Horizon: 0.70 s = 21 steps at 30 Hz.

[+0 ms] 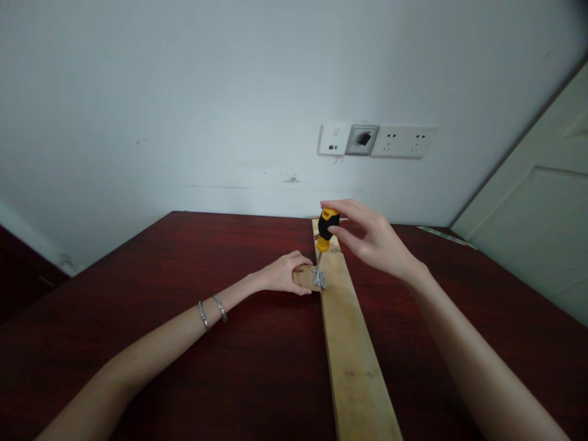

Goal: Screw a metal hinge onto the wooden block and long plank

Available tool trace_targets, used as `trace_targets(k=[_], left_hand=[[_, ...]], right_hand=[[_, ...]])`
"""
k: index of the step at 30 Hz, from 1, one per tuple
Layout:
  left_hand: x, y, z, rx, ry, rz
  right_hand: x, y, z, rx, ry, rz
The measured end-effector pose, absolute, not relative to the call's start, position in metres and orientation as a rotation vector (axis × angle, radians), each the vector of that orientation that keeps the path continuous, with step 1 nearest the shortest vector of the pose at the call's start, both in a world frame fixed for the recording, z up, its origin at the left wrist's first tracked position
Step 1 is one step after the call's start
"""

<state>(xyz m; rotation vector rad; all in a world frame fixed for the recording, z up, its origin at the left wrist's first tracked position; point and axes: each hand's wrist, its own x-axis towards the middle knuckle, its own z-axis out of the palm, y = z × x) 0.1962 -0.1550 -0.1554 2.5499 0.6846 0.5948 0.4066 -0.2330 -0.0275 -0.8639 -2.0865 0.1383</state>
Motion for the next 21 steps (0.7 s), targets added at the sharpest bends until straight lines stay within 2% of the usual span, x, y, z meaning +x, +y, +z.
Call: trace_targets(k=[5,12,21], left_hand=[[0.196,-0.155,-0.155,2.543,0.688,0.586],[0.195,-0.154,-0.156,2.562,0.677,0.581],[0.196,-0.157,-0.154,2.531,0.696,0.589]], right_hand=[[0.405,-0.23,-0.031,-0.948,-2.013,0.097],[0.41,-0.23,-0.031,-0.931,-2.104,0.258],[0.401,-0.225,-0.039,-0.976,-1.966,0.136]])
